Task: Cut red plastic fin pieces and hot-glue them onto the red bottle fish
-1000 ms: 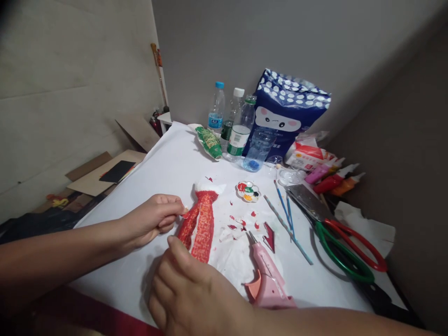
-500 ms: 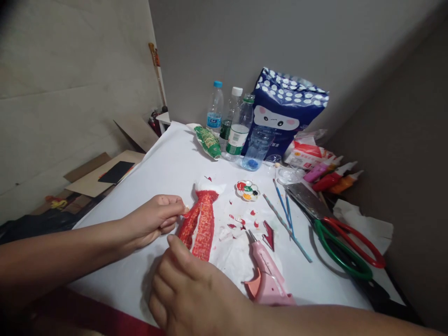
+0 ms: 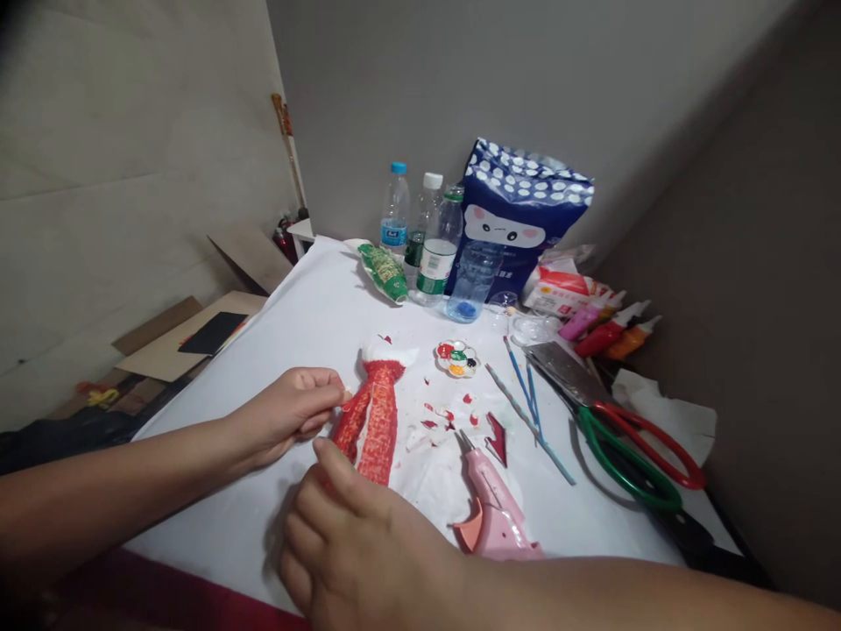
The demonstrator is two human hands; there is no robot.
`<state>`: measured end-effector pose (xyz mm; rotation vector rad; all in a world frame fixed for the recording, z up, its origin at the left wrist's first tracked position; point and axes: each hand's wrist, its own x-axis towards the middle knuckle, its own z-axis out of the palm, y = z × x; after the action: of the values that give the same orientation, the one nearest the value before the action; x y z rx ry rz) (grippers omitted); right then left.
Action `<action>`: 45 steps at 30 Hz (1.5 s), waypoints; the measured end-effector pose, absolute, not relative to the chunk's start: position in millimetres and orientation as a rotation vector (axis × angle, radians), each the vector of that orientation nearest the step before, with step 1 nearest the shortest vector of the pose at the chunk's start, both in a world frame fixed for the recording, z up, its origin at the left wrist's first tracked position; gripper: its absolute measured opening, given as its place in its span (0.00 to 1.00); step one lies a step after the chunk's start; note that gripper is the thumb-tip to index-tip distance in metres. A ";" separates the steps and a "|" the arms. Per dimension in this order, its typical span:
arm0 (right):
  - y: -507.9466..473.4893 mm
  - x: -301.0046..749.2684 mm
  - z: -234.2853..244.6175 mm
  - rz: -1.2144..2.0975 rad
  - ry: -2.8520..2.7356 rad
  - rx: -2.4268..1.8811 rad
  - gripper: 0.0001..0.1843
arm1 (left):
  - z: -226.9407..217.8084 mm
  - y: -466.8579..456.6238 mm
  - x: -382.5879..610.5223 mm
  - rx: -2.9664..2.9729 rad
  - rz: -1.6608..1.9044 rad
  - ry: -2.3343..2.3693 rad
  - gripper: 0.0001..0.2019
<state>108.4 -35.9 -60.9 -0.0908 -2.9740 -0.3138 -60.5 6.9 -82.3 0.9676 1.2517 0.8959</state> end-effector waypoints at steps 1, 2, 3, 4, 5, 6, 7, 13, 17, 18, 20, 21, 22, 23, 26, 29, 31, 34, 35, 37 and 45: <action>-36.0 108.6 -61.0 -0.307 -2.972 -0.087 0.12 | -82.5 6.7 -61.3 0.991 0.896 1.251 0.10; -36.2 108.8 -61.0 -0.303 -2.969 -0.087 0.12 | -82.3 6.3 -61.9 1.015 0.896 1.247 0.10; -36.3 109.1 -60.8 -0.295 -2.969 -0.085 0.12 | -81.9 5.9 -62.3 1.038 0.893 1.243 0.10; -36.6 109.3 -60.5 -0.287 -2.970 -0.084 0.12 | -81.1 5.4 -62.7 1.058 0.887 1.238 0.11; -36.8 109.5 -60.1 -0.279 -2.972 -0.084 0.12 | -80.1 5.1 -63.0 1.075 0.879 1.233 0.12; -37.0 109.8 -59.6 -0.277 -2.974 -0.086 0.12 | -79.0 4.9 -63.3 1.089 0.868 1.227 0.14; -37.2 109.9 -59.0 -0.278 -2.978 -0.087 0.12 | -78.0 4.9 -63.6 1.101 0.854 1.219 0.15; -37.2 110.6 -56.6 -0.269 -2.992 -0.093 0.11 | -78.4 9.7 -68.2 1.104 0.743 1.126 0.17; -37.0 110.2 -55.2 -0.281 -3.003 -0.097 0.12 | -80.5 12.3 -70.3 1.070 0.698 1.071 0.16; -37.1 109.9 -55.0 -0.284 -3.006 -0.097 0.12 | -80.7 12.4 -70.5 1.059 0.692 1.060 0.16; -37.5 109.4 -55.0 -0.285 -3.009 -0.096 0.12 | -80.8 12.4 -70.9 1.041 0.682 1.045 0.15; -37.6 109.2 -55.2 -0.282 -3.009 -0.095 0.11 | -80.9 12.4 -71.0 1.033 0.678 1.040 0.15; -37.7 109.1 -55.6 -0.281 -3.007 -0.098 0.11 | -81.0 12.5 -71.2 1.026 0.675 1.035 0.15; -37.8 109.2 -56.0 -0.277 -3.006 -0.099 0.12 | -81.1 12.6 -71.4 1.019 0.673 1.032 0.15; -37.8 110.0 -57.1 -0.266 -3.003 -0.100 0.13 | -81.4 13.0 -72.1 1.004 0.669 1.027 0.15; -38.0 111.0 -57.4 -0.261 -3.004 -0.099 0.13 | -81.8 13.1 -72.4 0.993 0.665 1.028 0.14; -38.3 111.3 -57.0 -0.257 -3.008 -0.101 0.12 | -82.0 13.0 -72.5 0.990 0.664 1.033 0.14; -38.2 111.1 -56.1 -0.241 -3.012 -0.105 0.12 | -82.5 12.8 -72.2 0.987 0.675 1.045 0.14; -38.0 111.0 -55.8 -0.238 -3.016 -0.107 0.12 | -82.5 12.7 -72.0 0.986 0.681 1.050 0.15; -37.2 110.9 -55.6 -0.241 -3.021 -0.103 0.12 | -82.4 12.4 -71.1 0.982 0.697 1.058 0.15; -34.8 111.0 -57.5 -0.216 -3.031 -0.099 0.15 | -80.5 12.4 -67.6 0.980 0.701 1.093 0.15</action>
<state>111.0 -34.8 -57.5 -0.0987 -3.0313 -0.2157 -67.6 12.4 -80.5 0.9800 1.0934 0.7006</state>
